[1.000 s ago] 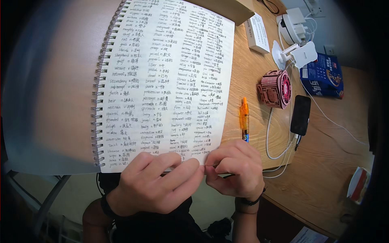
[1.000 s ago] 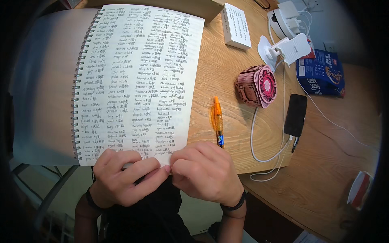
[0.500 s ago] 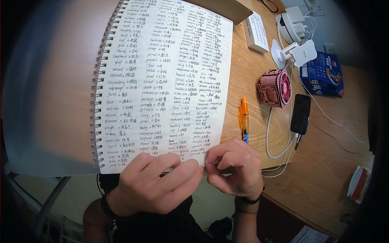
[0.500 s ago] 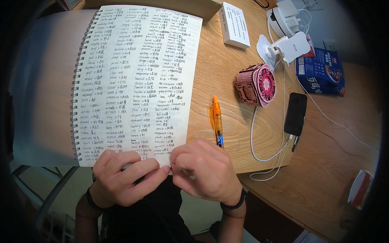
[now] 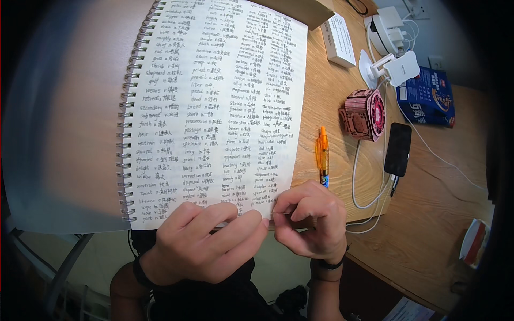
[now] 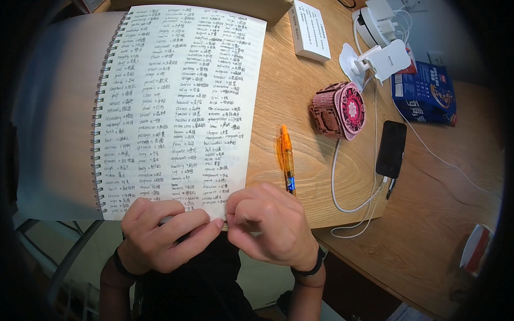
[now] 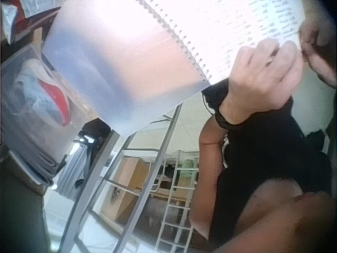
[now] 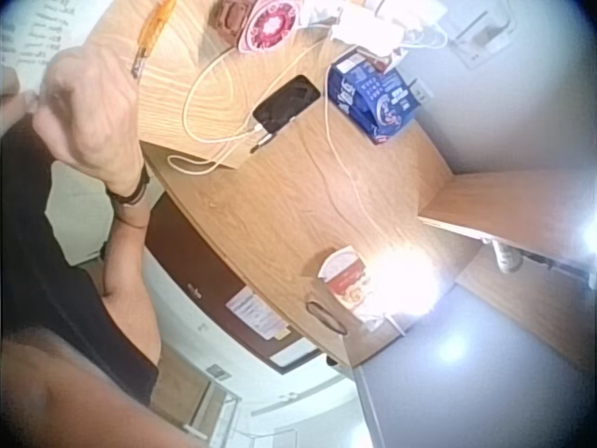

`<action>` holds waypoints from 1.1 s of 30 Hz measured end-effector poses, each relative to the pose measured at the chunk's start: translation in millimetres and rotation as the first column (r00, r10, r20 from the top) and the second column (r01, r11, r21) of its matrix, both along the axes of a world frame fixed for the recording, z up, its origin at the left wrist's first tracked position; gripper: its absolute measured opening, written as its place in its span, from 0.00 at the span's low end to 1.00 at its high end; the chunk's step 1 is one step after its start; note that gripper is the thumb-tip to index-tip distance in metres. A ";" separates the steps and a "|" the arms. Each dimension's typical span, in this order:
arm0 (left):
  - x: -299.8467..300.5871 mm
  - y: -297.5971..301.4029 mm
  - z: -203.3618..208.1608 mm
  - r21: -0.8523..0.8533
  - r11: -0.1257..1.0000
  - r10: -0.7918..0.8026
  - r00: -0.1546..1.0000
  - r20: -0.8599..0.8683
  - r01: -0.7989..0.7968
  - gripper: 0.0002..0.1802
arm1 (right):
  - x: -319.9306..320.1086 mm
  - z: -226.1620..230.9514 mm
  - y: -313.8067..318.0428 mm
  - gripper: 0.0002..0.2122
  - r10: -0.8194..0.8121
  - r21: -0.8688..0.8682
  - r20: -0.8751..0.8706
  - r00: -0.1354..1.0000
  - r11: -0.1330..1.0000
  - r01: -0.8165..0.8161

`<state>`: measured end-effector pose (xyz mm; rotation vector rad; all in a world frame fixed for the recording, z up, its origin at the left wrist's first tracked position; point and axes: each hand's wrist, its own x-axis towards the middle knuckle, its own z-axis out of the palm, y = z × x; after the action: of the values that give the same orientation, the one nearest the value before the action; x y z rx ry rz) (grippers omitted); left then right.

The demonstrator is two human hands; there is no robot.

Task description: Examining and manipulating a 3D mechanical puzzle box at a desk.

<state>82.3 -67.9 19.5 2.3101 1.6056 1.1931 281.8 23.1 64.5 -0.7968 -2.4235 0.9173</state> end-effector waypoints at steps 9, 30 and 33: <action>-4.8 2.1 0.1 0.027 0.998 -0.055 0.998 -0.010 0.055 0.09 | -1.4 -1.6 -0.7 0.20 -0.025 0.027 -0.025 0.999 0.999 0.026; -0.2 0.6 -0.1 0.021 1.000 0.007 0.999 -0.039 -0.006 0.13 | 0.5 1.5 -26.9 0.22 -0.101 0.261 0.035 0.994 0.961 0.088; -1.4 0.9 0.4 0.015 1.000 -0.004 0.999 -0.034 0.005 0.13 | -0.6 6.2 -26.2 0.20 -0.132 0.164 0.066 0.989 0.979 0.120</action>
<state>80.9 -67.0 19.8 2.3546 1.6068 1.1752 281.2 -3.1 70.7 -0.9285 -2.4428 0.6463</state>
